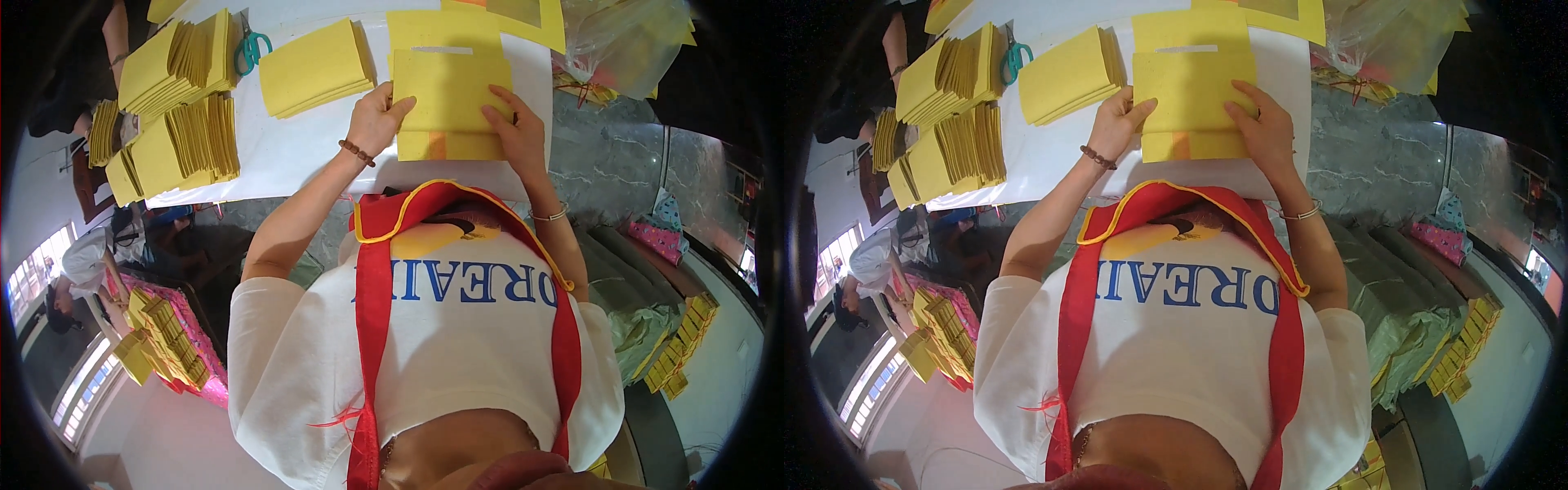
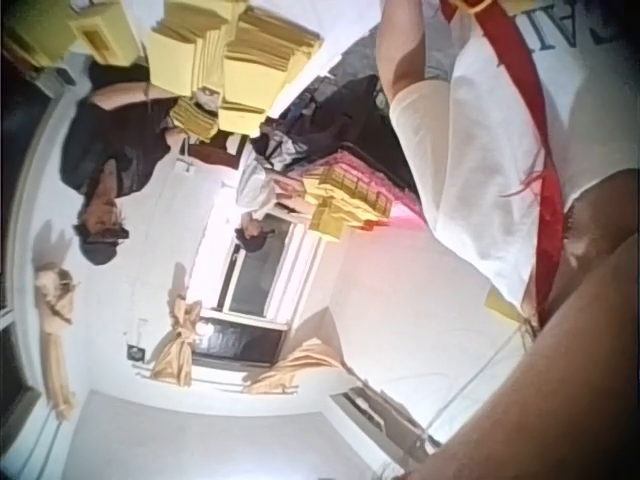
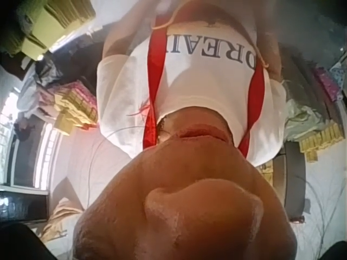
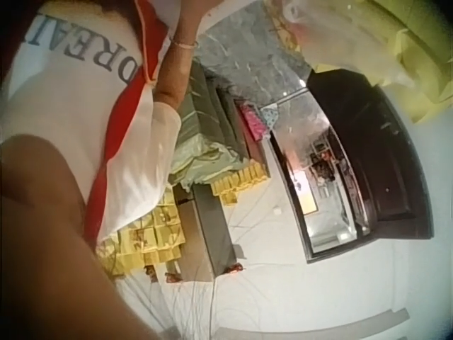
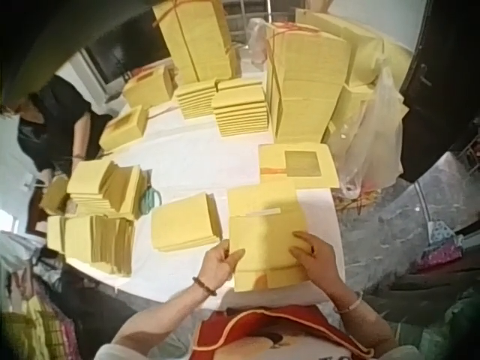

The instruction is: Folding sheets of yellow paper into uniform rectangular shapes at a work table.

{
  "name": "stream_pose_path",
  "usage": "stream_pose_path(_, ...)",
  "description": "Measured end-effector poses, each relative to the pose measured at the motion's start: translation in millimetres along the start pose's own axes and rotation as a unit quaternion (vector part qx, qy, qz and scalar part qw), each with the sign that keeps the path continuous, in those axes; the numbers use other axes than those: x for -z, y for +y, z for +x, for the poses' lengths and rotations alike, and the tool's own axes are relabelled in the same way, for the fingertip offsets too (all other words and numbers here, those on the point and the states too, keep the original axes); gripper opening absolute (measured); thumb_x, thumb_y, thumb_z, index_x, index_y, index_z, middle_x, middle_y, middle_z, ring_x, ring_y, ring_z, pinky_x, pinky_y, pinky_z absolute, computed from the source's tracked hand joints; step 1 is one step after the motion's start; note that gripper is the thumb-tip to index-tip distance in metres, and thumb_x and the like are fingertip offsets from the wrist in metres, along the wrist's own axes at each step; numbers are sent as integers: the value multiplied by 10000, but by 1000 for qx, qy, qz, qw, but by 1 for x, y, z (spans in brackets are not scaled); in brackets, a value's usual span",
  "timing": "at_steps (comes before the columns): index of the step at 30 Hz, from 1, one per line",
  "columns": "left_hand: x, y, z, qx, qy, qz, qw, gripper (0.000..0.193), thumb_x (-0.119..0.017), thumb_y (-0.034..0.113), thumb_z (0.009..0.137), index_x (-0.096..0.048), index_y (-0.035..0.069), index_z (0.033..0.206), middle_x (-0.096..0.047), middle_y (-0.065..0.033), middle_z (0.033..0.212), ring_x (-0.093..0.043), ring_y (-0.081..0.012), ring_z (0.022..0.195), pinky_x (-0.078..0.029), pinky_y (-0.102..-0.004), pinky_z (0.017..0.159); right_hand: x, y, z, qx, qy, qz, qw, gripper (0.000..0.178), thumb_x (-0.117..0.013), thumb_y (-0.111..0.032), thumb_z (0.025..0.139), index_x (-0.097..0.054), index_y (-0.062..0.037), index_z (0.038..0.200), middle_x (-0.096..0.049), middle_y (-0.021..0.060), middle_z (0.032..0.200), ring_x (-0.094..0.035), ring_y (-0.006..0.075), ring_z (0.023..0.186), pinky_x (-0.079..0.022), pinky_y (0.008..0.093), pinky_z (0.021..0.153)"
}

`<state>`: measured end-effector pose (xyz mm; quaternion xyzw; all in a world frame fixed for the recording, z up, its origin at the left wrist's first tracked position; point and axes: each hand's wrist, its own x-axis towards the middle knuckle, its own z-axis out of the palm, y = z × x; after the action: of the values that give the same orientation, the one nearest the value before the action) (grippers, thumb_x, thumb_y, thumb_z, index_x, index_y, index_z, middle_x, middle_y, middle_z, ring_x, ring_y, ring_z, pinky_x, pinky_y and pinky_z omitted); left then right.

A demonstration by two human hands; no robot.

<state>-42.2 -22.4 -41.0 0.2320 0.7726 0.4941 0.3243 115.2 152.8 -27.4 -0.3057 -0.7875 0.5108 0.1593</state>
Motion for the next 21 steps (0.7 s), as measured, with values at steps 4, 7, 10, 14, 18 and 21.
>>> stream_pose_path(4,0,6,3,40,-18,-118,992,198,-605,126,836,-550,-14,964,-609,-40,701,-539,-85,593,-412,-250,519,-3,-5,3,-15,16,-17,1000,350,-661,-226,783,-626,-86,1102,-637,138,1047,-624,216,909,-470,288,781)
stream_pose_path(7,1,19,2,55,-20,-149,987,240,-600,86,840,-494,-26,1024,-620,-53,765,-543,-72,636,-426,-225,546,-5,-8,3,-23,27,-22,999,357,-653,-230,785,-620,-88,1112,-635,143,1050,-620,231,927,-466,300,799)
stream_pose_path(10,2,14,2,48,-22,-177,983,287,-598,83,844,-453,-28,1066,-623,-70,789,-543,-68,641,-423,-215,540,-6,-9,3,-13,32,-58,998,355,-645,-234,785,-622,-87,1108,-631,146,1059,-614,253,948,-462,313,815)
stream_pose_path(14,8,19,-1,75,-17,-138,988,353,-611,87,833,-425,-14,1116,-607,-60,762,-528,-61,610,-395,-219,478,-6,-5,5,-5,39,-69,997,354,-635,-247,786,-623,-92,1105,-628,147,1064,-610,274,954,-461,325,819)
stream_pose_path(18,8,16,-13,30,13,-109,993,412,-612,97,832,-398,5,1172,-584,-60,790,-501,-56,552,-355,-220,423,-7,-3,6,-9,28,-81,996,355,-631,-265,785,-626,-104,1102,-629,141,1059,-609,277,949,-463,334,812)
stream_pose_path(21,9,30,-21,-49,79,-32,995,396,-627,109,810,-448,17,1151,-572,-79,874,-542,-127,637,-413,-270,516,-8,-1,6,15,38,-81,996,358,-632,-268,781,-627,-109,1102,-630,139,1052,-608,284,940,-464,344,804)
